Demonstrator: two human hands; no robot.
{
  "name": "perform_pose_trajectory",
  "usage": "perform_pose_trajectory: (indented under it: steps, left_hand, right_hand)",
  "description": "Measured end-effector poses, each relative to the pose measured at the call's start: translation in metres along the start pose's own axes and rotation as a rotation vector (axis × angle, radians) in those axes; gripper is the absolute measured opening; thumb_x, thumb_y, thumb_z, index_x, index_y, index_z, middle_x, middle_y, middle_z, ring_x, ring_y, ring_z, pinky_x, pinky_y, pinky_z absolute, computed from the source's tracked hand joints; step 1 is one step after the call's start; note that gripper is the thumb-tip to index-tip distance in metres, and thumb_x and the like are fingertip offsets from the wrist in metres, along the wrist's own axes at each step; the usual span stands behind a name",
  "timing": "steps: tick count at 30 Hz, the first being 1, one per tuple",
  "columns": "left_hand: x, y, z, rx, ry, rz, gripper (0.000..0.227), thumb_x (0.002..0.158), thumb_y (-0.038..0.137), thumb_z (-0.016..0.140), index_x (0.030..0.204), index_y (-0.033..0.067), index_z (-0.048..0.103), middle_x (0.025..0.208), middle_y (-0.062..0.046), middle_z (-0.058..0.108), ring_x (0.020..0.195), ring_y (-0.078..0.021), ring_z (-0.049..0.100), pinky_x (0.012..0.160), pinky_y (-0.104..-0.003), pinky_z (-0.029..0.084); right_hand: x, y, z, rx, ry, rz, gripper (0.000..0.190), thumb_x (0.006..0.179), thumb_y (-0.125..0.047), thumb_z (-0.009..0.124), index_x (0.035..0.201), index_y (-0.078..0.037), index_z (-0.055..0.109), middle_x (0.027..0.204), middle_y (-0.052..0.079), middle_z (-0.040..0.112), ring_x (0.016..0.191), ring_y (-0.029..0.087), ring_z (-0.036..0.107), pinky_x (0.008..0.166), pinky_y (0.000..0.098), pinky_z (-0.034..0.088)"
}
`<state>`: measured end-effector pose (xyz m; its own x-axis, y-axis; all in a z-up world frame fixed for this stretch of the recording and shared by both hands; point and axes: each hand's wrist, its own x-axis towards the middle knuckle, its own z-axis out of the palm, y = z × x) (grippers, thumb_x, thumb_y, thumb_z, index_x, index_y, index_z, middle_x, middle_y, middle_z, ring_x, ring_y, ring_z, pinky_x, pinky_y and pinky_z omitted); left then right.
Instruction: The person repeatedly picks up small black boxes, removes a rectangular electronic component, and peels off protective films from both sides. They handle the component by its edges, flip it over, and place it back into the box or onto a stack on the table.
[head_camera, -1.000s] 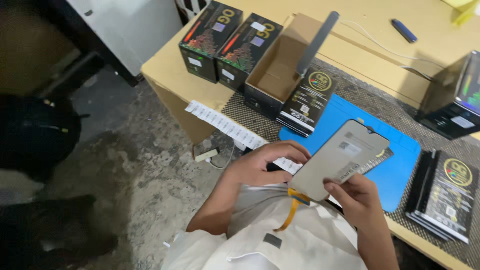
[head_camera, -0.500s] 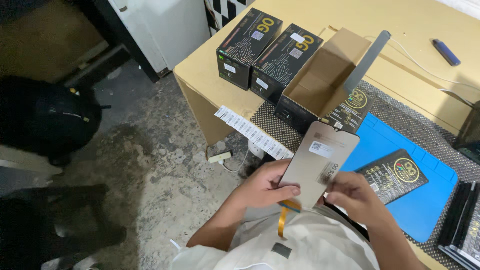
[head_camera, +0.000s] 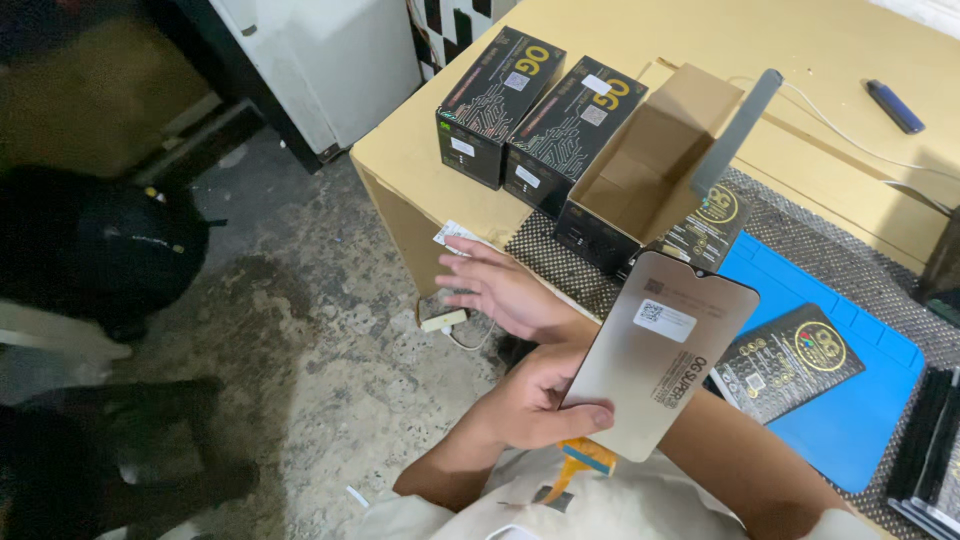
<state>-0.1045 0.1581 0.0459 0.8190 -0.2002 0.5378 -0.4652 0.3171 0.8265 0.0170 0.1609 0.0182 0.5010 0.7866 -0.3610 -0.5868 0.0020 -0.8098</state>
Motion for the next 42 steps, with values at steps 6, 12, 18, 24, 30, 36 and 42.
perform_pose_trajectory:
  steps: [6, 12, 18, 24, 30, 36, 42]
  left_hand:
    - [0.004, 0.000, -0.008, -0.074, -0.042, 0.063, 0.025, 0.103, 0.021, 0.061, 0.086, 0.0135, 0.045, 0.077, 0.005, 0.040, 0.069, -0.0089, 0.036, 0.066, -0.026, 0.030]
    - [0.000, 0.001, -0.014, 0.014, 0.046, 0.050, 0.024, 0.100, 0.023, 0.062, 0.085, 0.0114, 0.047, 0.077, 0.004, 0.040, 0.069, -0.0096, 0.035, 0.065, -0.027, 0.028]
    - [0.001, 0.008, -0.019, 0.097, 0.056, 0.089, 0.027, 0.100, 0.026, 0.062, 0.081, 0.0123, 0.049, 0.073, 0.003, 0.041, 0.066, -0.0127, 0.036, 0.065, -0.030, 0.029]
    - [0.014, 0.015, -0.015, 0.125, 0.055, 0.155, 0.034, 0.100, 0.031, 0.060, 0.076, 0.0132, 0.044, 0.067, 0.002, 0.038, 0.061, -0.0150, 0.033, 0.061, -0.032, 0.025]
    - [0.003, 0.001, -0.014, 0.041, 0.047, 0.033, 0.027, 0.098, 0.026, 0.065, 0.082, 0.0134, 0.047, 0.072, 0.006, 0.040, 0.066, -0.0105, 0.034, 0.063, -0.028, 0.026]
    - [-0.001, -0.005, -0.012, 0.080, 0.049, -0.028, 0.026, 0.098, 0.031, 0.063, 0.086, 0.0107, 0.051, 0.080, 0.002, 0.047, 0.075, -0.0136, 0.040, 0.072, -0.029, 0.034]
    - [0.008, -0.022, 0.011, -0.186, -0.008, -0.054, 0.013, 0.099, 0.018, 0.065, 0.095, 0.0086, 0.057, 0.081, 0.002, 0.050, 0.070, -0.0092, 0.042, 0.066, -0.026, 0.033]
  right_hand:
    - [0.036, 0.022, 0.009, 0.203, -0.135, -0.051, 0.108, 0.085, -0.034, 0.072, 0.165, -0.014, 0.003, 0.174, 0.008, 0.004, 0.151, 0.041, 0.035, 0.119, 0.0504, 0.038]
    - [0.047, 0.034, 0.009, 0.435, -0.113, -0.080, 0.017, 0.096, -0.019, 0.068, 0.100, -0.024, 0.052, 0.113, -0.007, 0.052, 0.129, 0.029, 0.056, 0.100, 0.0386, 0.051]
    - [0.048, 0.034, 0.012, 0.464, -0.012, -0.005, 0.024, 0.093, -0.020, 0.071, 0.103, -0.023, 0.049, 0.120, 0.001, 0.045, 0.123, 0.030, 0.056, 0.098, 0.0393, 0.054]
    - [0.039, 0.022, 0.019, 0.382, -0.064, -0.174, 0.018, 0.096, -0.023, 0.066, 0.109, -0.021, 0.053, 0.170, -0.002, 0.025, 0.123, 0.024, 0.057, 0.082, 0.0333, 0.054]
    - [0.023, 0.002, 0.008, 0.178, -0.076, -0.341, 0.078, 0.100, -0.028, 0.053, 0.165, -0.011, 0.014, 0.176, 0.001, 0.010, 0.127, 0.020, 0.055, 0.085, 0.0313, 0.050]
    - [-0.038, -0.045, -0.017, 0.153, -0.227, -0.574, 0.056, 0.103, -0.023, 0.054, 0.150, 0.007, 0.047, 0.160, 0.019, 0.047, 0.106, 0.031, 0.071, 0.077, 0.0342, 0.053]
    - [-0.187, -0.035, -0.136, -1.238, 0.662, -1.198, 0.013, 0.093, -0.009, 0.074, 0.102, 0.000, 0.070, 0.110, 0.019, 0.070, 0.101, 0.032, 0.069, 0.091, 0.0388, 0.055]
